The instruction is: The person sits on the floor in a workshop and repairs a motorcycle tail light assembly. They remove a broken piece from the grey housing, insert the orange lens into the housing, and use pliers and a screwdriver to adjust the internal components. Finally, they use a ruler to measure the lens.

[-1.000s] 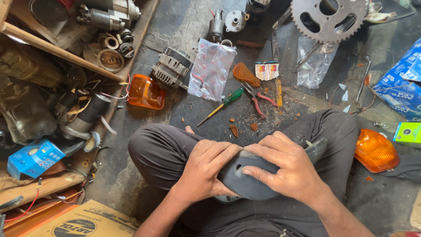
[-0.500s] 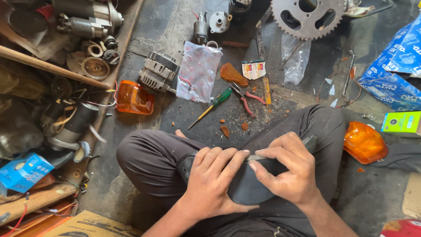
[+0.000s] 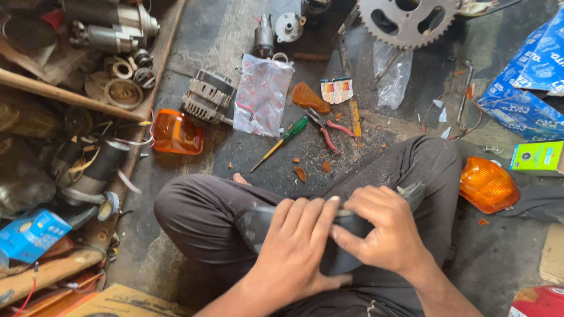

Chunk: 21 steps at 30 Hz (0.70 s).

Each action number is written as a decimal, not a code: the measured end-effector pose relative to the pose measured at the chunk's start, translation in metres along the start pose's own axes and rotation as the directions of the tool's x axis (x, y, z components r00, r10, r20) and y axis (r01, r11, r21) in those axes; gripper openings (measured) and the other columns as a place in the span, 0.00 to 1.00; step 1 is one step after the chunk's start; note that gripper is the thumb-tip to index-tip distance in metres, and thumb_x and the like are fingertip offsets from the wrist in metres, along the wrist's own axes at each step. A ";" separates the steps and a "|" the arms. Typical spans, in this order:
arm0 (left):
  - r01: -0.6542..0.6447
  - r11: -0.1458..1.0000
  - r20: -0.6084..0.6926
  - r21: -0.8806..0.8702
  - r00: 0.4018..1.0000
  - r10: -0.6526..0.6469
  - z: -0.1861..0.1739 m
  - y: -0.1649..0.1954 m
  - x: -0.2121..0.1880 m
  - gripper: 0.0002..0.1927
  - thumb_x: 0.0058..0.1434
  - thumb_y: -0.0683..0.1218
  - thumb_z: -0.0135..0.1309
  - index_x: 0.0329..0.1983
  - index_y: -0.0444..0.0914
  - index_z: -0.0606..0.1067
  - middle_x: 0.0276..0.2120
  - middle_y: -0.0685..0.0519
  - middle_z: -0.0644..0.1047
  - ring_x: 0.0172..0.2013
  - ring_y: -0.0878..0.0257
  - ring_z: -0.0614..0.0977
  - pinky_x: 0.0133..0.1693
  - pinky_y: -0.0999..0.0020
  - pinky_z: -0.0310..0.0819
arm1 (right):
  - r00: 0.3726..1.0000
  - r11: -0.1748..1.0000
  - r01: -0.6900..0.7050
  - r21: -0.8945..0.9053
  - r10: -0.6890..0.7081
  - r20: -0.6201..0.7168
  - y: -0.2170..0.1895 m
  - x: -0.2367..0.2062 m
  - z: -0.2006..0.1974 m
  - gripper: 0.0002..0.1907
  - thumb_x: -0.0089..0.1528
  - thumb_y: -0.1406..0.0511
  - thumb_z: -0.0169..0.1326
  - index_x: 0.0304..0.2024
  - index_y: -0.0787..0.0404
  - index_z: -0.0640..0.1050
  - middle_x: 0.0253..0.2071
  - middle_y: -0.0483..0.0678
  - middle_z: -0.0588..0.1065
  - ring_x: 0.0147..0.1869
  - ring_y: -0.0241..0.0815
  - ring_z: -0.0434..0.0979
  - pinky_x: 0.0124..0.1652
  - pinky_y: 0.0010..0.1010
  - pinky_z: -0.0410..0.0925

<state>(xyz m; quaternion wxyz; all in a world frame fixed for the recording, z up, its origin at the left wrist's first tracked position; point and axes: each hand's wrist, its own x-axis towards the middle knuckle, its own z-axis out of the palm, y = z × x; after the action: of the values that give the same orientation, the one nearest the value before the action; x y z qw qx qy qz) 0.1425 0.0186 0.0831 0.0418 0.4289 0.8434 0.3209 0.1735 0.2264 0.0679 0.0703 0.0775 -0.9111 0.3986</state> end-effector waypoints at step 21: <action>0.114 0.991 -0.063 0.063 0.992 -0.110 -0.021 -0.025 -0.001 0.61 0.26 0.64 0.74 0.62 0.29 0.67 0.52 0.42 0.72 0.56 0.41 0.72 0.60 0.44 0.59 | 0.965 0.985 0.001 0.170 0.044 -0.259 0.005 0.003 0.007 0.09 0.63 0.66 0.56 0.35 0.67 0.82 0.31 0.50 0.78 0.35 0.41 0.79 0.37 0.28 0.70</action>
<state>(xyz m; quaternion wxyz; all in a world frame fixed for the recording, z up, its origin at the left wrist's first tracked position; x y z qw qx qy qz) 0.1183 -0.0033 0.0852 0.0206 0.3724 0.8773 0.3022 0.1693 0.2243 0.0598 0.1787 0.0199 -0.8577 0.4817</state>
